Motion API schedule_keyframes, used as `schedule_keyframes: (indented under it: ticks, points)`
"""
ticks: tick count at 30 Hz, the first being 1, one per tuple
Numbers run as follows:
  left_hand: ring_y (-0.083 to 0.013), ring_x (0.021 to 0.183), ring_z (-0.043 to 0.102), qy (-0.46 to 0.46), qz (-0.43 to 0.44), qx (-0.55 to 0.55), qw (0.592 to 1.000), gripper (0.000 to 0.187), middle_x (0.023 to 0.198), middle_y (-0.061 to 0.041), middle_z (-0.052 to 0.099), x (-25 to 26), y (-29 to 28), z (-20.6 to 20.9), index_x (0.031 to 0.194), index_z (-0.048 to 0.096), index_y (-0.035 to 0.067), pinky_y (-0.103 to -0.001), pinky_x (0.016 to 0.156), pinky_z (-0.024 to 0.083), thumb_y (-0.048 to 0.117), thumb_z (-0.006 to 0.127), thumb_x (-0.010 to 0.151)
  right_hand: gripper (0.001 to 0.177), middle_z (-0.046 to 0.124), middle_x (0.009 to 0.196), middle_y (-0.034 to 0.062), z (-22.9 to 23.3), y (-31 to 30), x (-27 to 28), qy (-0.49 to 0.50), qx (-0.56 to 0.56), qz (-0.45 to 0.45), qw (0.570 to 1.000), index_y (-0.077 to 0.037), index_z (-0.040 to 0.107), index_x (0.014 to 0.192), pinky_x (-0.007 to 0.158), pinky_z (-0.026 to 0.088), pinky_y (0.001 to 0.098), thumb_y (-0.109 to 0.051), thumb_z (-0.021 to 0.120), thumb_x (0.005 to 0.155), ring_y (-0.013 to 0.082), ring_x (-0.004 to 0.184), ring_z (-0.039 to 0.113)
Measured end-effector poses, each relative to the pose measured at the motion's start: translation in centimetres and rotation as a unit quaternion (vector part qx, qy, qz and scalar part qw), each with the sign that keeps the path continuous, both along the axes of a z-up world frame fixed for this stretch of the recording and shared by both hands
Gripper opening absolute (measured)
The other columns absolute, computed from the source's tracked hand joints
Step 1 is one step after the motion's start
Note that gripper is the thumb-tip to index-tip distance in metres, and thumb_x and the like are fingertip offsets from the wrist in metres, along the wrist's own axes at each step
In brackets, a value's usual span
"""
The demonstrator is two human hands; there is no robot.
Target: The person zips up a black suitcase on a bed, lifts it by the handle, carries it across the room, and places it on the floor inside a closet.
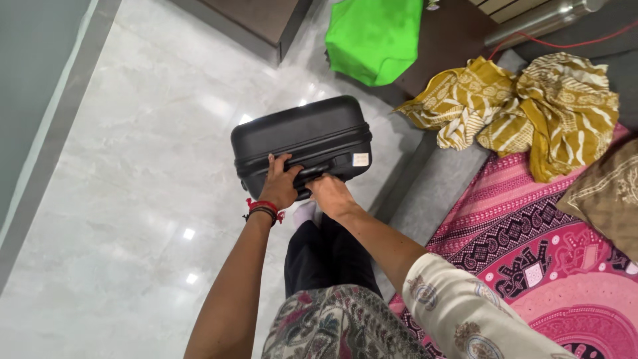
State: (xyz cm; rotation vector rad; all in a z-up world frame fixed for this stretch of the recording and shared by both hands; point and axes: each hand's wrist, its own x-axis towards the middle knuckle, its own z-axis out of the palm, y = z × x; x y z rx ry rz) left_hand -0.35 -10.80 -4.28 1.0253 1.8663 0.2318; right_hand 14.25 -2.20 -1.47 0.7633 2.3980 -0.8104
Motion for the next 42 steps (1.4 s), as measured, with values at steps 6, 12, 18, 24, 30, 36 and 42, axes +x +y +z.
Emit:
schedule_keyframes:
  ticks: [6,12,18,24,30,36,42]
  points:
    - [-0.0454,0.156,0.002,0.015,0.011,0.001,1.000,0.068,0.164,-0.006,0.018,0.9,-0.4,0.3,0.142,0.058,0.021,-0.054,0.122,0.027,-0.005,0.066,0.079,0.024,0.071,0.113,0.0097,-0.7,-0.5,2.2,0.171,0.026,0.007,0.985,-0.003,0.074,0.100,0.086,0.057,0.0379,-0.013,0.076,0.078,0.0282,0.103,0.069]
    - [-0.0431,0.157,0.000,0.012,0.025,-0.013,1.000,0.064,0.163,-0.005,0.019,1.1,-0.1,0.5,0.140,0.058,0.021,-0.056,0.123,0.024,-0.001,0.067,0.080,0.020,0.069,0.112,0.0023,1.4,0.9,1.6,0.204,0.089,0.113,0.968,-0.005,0.075,0.095,0.078,0.060,0.0352,-0.013,0.078,0.076,0.0244,0.112,0.063]
    - [-0.0373,0.157,-0.003,0.006,0.065,-0.046,0.997,0.060,0.163,-0.002,0.018,1.4,1.0,1.6,0.138,0.057,0.022,-0.058,0.124,0.020,0.003,0.069,0.082,0.050,0.061,0.126,0.0096,4.3,2.4,-0.8,0.226,0.084,0.074,0.968,-0.003,0.066,0.120,0.098,0.051,0.0407,-0.006,0.078,0.072,0.0294,0.120,0.057]
    - [-0.0354,0.158,0.000,0.013,0.067,-0.052,0.996,0.055,0.161,-0.002,0.020,1.3,1.4,3.4,0.136,0.056,0.017,-0.059,0.123,0.021,0.014,0.073,0.084,0.045,0.067,0.117,0.0167,3.2,3.3,-3.1,0.090,-0.063,-0.005,0.994,0.000,0.058,0.118,0.104,0.047,0.0448,-0.011,0.081,0.080,0.0346,0.116,0.061]
    - [-0.0398,0.154,0.011,0.142,0.045,-0.052,0.987,0.049,0.157,-0.005,0.027,3.1,1.9,4.0,0.139,0.053,0.011,-0.070,0.116,0.020,0.017,0.064,0.092,0.033,0.073,0.101,0.0253,2.9,4.0,-5.8,-0.036,-0.058,0.012,0.998,0.001,0.058,0.114,0.096,0.054,0.0481,-0.008,0.072,0.086,0.0422,0.104,0.070]
    - [-0.0415,0.147,0.026,0.282,0.003,0.039,0.958,0.053,0.151,-0.007,0.039,3.6,0.0,6.9,0.138,0.058,0.008,-0.067,0.114,0.026,0.019,0.067,0.087,0.036,0.071,0.103,0.0289,8.1,3.8,-6.8,-0.014,-0.095,-0.008,0.995,0.000,0.061,0.118,0.086,0.058,0.0503,-0.016,0.070,0.086,0.0454,0.101,0.070]
    - [-0.0369,0.146,0.030,0.263,0.042,0.146,0.953,0.058,0.147,-0.013,0.042,2.1,-3.8,17.2,0.119,0.064,0.001,-0.066,0.116,0.025,0.036,0.080,0.076,0.058,0.073,0.100,0.0271,16.0,1.6,-7.0,0.023,-0.109,0.064,0.992,0.004,0.056,0.121,0.083,0.057,0.0508,-0.015,0.080,0.073,0.0452,0.100,0.070]
